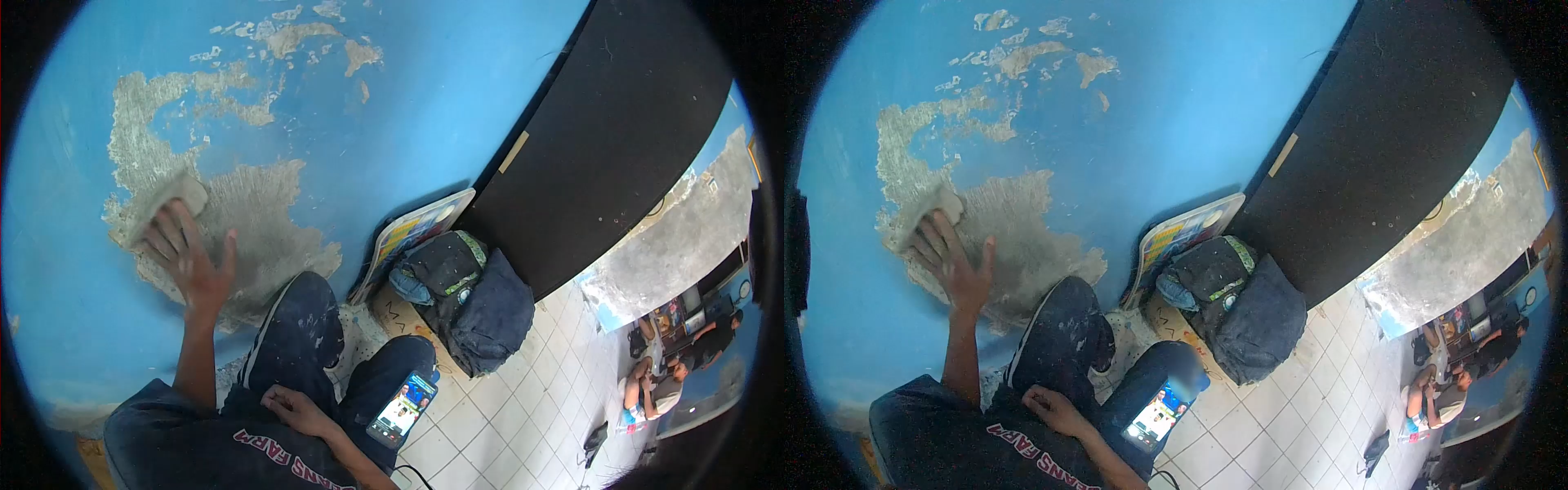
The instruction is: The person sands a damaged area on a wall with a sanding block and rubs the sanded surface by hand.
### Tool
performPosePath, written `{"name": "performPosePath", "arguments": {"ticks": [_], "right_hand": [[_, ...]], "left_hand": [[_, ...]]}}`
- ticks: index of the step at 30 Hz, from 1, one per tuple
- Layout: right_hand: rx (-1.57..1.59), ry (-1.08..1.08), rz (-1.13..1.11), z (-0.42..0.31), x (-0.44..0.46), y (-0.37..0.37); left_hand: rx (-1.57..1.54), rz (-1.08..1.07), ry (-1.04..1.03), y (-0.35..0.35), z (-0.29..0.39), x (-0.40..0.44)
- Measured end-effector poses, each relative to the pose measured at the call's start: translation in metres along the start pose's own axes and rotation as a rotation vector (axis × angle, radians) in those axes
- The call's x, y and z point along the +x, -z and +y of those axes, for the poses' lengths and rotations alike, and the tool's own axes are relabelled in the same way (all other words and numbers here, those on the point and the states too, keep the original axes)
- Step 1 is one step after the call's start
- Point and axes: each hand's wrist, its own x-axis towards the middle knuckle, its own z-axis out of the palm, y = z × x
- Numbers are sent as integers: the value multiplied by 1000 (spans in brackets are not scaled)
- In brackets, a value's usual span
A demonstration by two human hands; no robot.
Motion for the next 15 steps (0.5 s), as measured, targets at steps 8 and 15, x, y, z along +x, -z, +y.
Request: {"name": "performPosePath", "arguments": {"ticks": [8,15], "right_hand": [[31,116,23,13,0,-3],[-24,53,3,2,0,-1]], "left_hand": [[-7,-221,-79,1,-9,-26],[-29,-84,-10,1,2,-10]]}}
